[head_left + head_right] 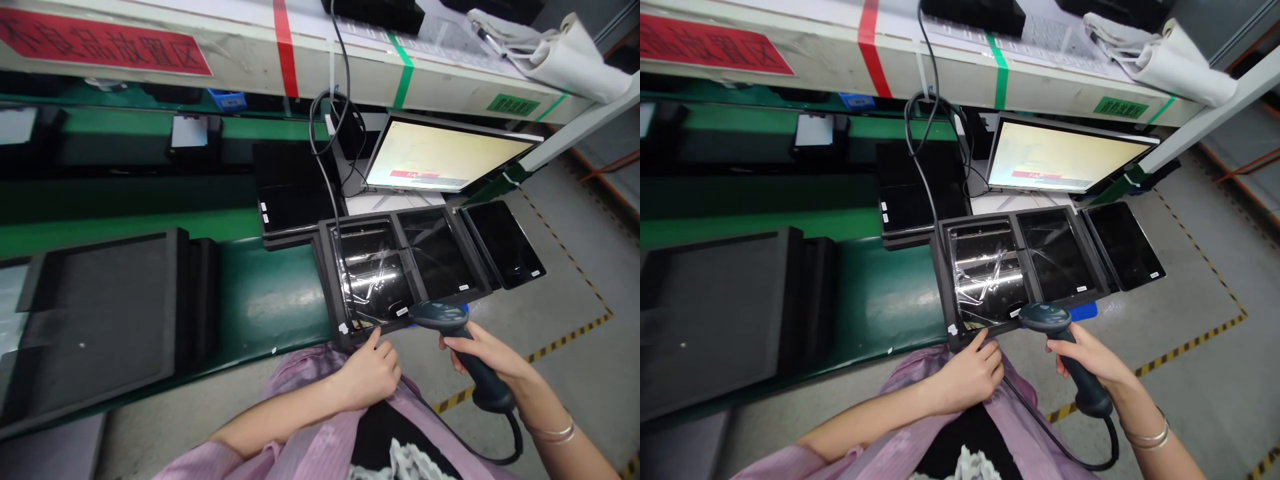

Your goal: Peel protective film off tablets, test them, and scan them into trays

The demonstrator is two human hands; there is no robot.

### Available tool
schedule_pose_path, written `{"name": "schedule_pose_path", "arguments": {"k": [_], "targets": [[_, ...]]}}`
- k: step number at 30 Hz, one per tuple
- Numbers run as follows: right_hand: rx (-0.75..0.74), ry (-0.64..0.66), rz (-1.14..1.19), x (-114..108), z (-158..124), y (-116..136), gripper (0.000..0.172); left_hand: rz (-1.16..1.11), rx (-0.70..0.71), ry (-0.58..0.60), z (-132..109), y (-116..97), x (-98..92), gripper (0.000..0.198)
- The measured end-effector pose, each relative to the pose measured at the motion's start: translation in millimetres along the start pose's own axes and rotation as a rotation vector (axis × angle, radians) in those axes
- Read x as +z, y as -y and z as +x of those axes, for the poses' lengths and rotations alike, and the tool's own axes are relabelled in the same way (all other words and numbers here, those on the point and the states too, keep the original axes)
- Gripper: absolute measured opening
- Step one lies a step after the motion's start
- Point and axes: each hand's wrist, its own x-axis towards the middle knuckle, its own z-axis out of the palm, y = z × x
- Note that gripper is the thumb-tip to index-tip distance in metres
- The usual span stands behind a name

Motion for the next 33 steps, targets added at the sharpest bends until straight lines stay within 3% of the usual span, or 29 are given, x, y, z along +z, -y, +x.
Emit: {"name": "schedule_pose_path", "arguments": {"k": [6,9,11,15,18,22,25,33], "targets": [[-0.024,0.027,0.017,2.4,0.5,1.9,0.049,0.014,-0.012,-0.030,1.3,-2.8,3.5,0.013],[-0.101,-0.020,0.005,-7.9,-1.1,1.5,0.054,0.038,-0.012,-0.093,4.3,-3.0,1.6,0.015],[-0.144,-0.134,-0.020,-26.1,-2.5,0.4,0.060,0.075,-0.001,-0.158,7.8,-2.8,-2.0,0.018],[-0.145,-0.445,-0.053,-83.0,-3.9,-2.6,0.062,0.164,0.017,-0.313,17.4,-3.1,-12.6,0.018],[-0.073,-0.554,-0.037,-120.1,-3.8,-5.6,0.062,0.177,0.034,-0.394,25.5,-4.7,-18.9,0.017],[-0.026,-0.469,-0.045,-137.5,-3.3,-7.6,0.053,0.200,0.057,-0.475,34.2,-7.1,-21.6,0.017],[-0.029,-0.407,-0.045,-135.5,-2.1,-7.5,0.050,0.208,0.046,-0.469,36.9,-7.6,-22.4,0.016],[-0.007,-0.396,-0.060,-137.4,2.5,-11.9,0.049,0.227,0.032,-0.473,35.5,-8.5,-23.0,0.015]]}}
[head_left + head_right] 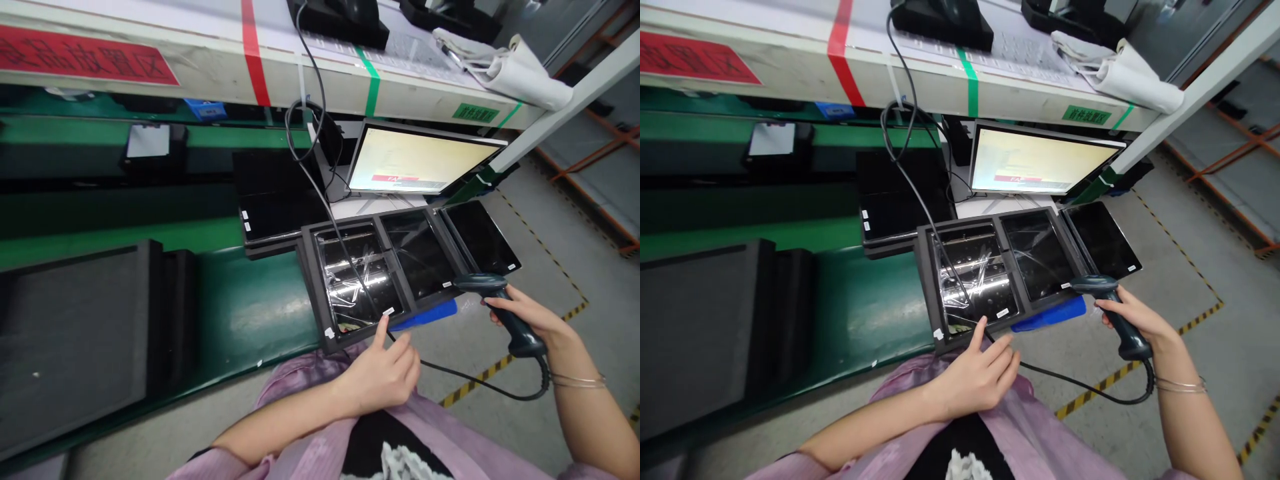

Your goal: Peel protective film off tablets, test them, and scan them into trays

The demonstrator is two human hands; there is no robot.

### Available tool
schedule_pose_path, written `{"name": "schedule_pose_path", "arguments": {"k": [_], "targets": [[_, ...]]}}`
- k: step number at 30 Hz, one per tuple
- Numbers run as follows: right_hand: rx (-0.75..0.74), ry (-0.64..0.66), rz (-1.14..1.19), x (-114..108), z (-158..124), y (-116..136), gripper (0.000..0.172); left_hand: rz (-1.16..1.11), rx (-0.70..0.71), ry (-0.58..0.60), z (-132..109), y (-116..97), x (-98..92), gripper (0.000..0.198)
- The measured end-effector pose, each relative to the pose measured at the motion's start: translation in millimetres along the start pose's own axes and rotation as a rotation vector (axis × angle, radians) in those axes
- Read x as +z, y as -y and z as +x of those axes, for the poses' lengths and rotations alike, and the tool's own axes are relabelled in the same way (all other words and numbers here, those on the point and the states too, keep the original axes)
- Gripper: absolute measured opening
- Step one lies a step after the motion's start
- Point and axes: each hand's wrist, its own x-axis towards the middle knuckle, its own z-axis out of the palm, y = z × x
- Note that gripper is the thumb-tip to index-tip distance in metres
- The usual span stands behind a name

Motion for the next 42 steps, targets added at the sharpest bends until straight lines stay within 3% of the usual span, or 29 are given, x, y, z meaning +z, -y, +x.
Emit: {"name": "schedule_pose_path", "arguments": {"k": [11,14,17,21,23,24,27,31,33,36,39,42], "targets": [[-0.002,-0.024,0.057,9.6,-7.0,2.0,0.052,-0.004,-0.003,-0.011,-5.5,-0.2,-4.4,0.014],[-0.045,0.011,0.128,33.4,-17.6,10.7,0.051,0.007,-0.043,0.000,-14.7,5.5,-10.8,0.018],[-0.156,0.136,0.211,79.9,-31.0,30.1,0.056,0.034,-0.166,0.024,-38.3,20.9,-23.2,0.021],[-0.315,0.377,0.361,173.7,-41.9,74.5,0.098,0.090,-0.447,0.091,-93.1,52.3,-48.7,0.019],[-0.351,0.467,0.368,228.9,-40.8,98.9,0.103,0.181,-0.572,0.146,-125.1,65.8,-63.7,0.024],[-0.369,0.488,0.343,257.2,-38.5,109.2,0.105,0.242,-0.625,0.175,-141.3,70.8,-71.3,0.036],[-0.474,0.357,0.147,340.2,-25.1,126.0,0.101,0.400,-0.788,0.233,-190.6,78.9,-94.4,0.060],[-0.483,0.111,-0.127,430.1,3.1,118.0,0.095,0.422,-1.142,0.118,-265.3,89.9,-130.2,0.045],[-0.455,0.052,-0.207,459.4,18.7,109.2,0.092,0.444,-1.402,0.073,-307.5,101.3,-154.8,0.041],[-0.417,-0.013,-0.314,483.2,39.0,97.9,0.086,0.557,-1.743,0.071,-371.9,124.8,-199.9,0.045],[-0.396,-0.085,-0.385,494.0,50.6,89.8,0.080,0.657,-1.969,0.085,-429.6,151.8,-243.9,0.048],[-0.445,-0.197,-0.421,504.1,47.0,84.9,0.081,0.681,-2.143,0.094,-470.5,178.5,-271.7,0.047]]}}
